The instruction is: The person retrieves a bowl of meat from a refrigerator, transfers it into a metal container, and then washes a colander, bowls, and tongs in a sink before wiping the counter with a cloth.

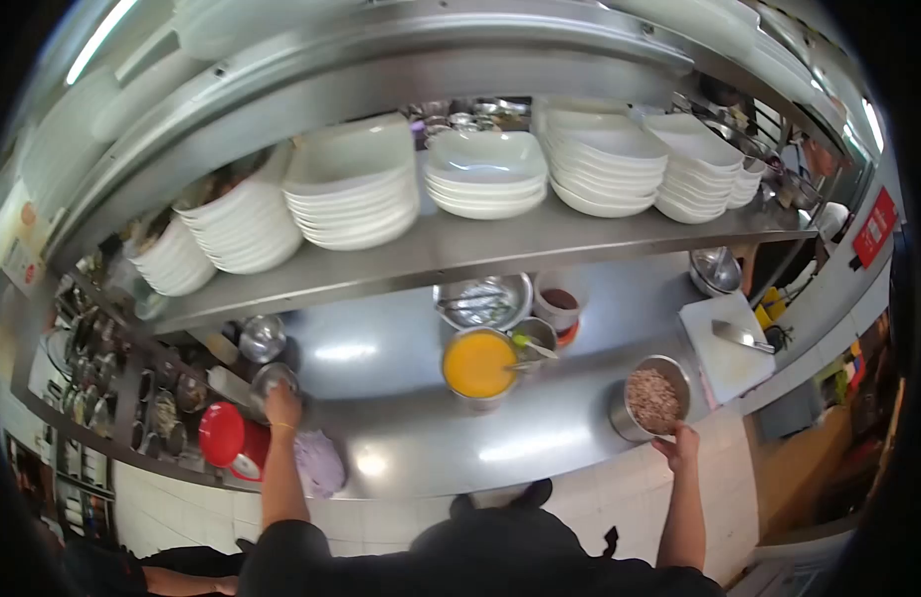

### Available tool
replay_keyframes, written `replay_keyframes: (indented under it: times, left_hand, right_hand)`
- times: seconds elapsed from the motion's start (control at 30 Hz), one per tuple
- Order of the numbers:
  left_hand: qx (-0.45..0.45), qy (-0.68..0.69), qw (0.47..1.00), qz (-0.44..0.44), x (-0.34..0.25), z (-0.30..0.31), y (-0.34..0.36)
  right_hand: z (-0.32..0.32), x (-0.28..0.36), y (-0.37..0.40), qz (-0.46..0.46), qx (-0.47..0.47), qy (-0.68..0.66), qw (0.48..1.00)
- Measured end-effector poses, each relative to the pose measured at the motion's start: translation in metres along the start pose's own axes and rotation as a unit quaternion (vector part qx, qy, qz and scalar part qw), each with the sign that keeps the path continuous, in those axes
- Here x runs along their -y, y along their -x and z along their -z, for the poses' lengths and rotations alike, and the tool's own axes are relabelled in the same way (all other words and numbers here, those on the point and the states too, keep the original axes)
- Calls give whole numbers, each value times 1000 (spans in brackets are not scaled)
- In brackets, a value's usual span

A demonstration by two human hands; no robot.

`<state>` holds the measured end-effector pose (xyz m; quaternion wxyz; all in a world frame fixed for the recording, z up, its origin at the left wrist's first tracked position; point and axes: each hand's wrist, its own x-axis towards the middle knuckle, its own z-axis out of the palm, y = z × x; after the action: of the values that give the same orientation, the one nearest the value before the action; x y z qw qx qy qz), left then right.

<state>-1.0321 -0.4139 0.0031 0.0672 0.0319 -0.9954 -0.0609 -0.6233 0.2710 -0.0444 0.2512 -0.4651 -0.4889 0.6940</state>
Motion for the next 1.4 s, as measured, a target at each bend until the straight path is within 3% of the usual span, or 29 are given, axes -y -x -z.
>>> replay_keyframes:
  times: [0.07, 0.1, 0.13, 0.17, 0.23, 0.27, 0.3, 0.33, 0.37, 0.43, 0.5, 0.57, 0.63, 0.7, 0.73, 0.77, 0.83, 0.87, 0.9, 0.97, 1.07, 1.27, 1.3, 1.37, 1.4]
  left_hand:
    - [-163, -52, 973, -152, 55, -59, -24]
    - [-169, 65, 983, -33, 39, -36, -14]
    - [-205, 194, 959, 35, 34, -27, -13]
    - [-218, 257, 939, 74, 15, 5, 0]
    - [-232, 480, 828, 171, 3, 20, 14]
    - [-236, 478, 827, 178, 2, 14, 20]
    - [-230, 659, 695, 174, 2, 6, 26]
    - [-216, 806, 528, 158, 2, -1, 34]
    - [-227, 803, 527, 162, -2, -3, 46]
    - [-101, 916, 368, 120, -16, -3, 72]
    - [-61, 927, 324, 180, -30, -17, 95]
    - [-12, 898, 319, 302, -47, -27, 115]
    - [5, 904, 391, 174, -56, -46, 147]
    - [61, 847, 497, 176, -92, -24, 170]
    - [129, 771, 607, 141, -124, 3, 184]
    - [187, 680, 703, 91, -153, 26, 197]
    - [379, 492, 782, -57, -198, 34, 217]
    - [392, 372, 825, -165, -238, 47, 230]
    - [353, 334, 835, -258, -278, 47, 240]
    - [308, 266, 814, -415, -352, 31, 264]
    - [198, 263, 807, -490, -464, 1, 300]
    - [86, 132, 846, -510, -557, -50, 331]
    - [44, 128, 849, -510, -565, -52, 339]
    - [52, 127, 855, -500, -580, -54, 343]
    - [56, 122, 863, -487, -584, -55, 350]
  right_hand:
    - [-27, 3, 13, -39, 12, 28, 999]
    - [-33, -5, 14, -71, 9, 62, 995]
    - [-36, -13, 11, -131, 23, 40, 990]
    - [-34, -18, 6, -189, 28, 23, 981]
    - [-32, -29, -3, -224, 66, -7, 972]
    - [-31, -33, -9, -262, 91, -42, 960]
    - [-37, -30, -6, -262, 98, -36, 959]
    - [-44, -29, -1, -256, 90, -27, 962]
    - [-51, -27, 0, -251, 84, -16, 964]
    - [-49, -34, -18, -277, 95, -42, 955]
    - [-51, -31, -17, -306, 93, -71, 945]
    - [-63, -12, -2, -262, 90, -132, 952]
    - [-51, -17, -17, -265, 117, -219, 932]
    - [-42, -8, -18, -301, 157, -252, 906]
    - [-43, 3, -13, -277, 166, -204, 924]
    - [-38, 6, -22, -314, 168, -215, 909]
    - [-25, 3, -44, -335, 192, -197, 901]
    - [-18, 10, -50, -333, 196, -172, 906]
    - [-22, 13, -58, -333, 207, -146, 908]
    - [-20, 32, -56, -242, 223, -120, 937]
    - [-5, 41, -90, -299, 167, -113, 933]
    - [76, 124, -72, -211, 274, -103, 932]
    - [78, 124, -80, -211, 270, -100, 934]
    - [58, 114, -109, -215, 156, -161, 950]
    - [47, 124, -128, -265, 189, -138, 936]
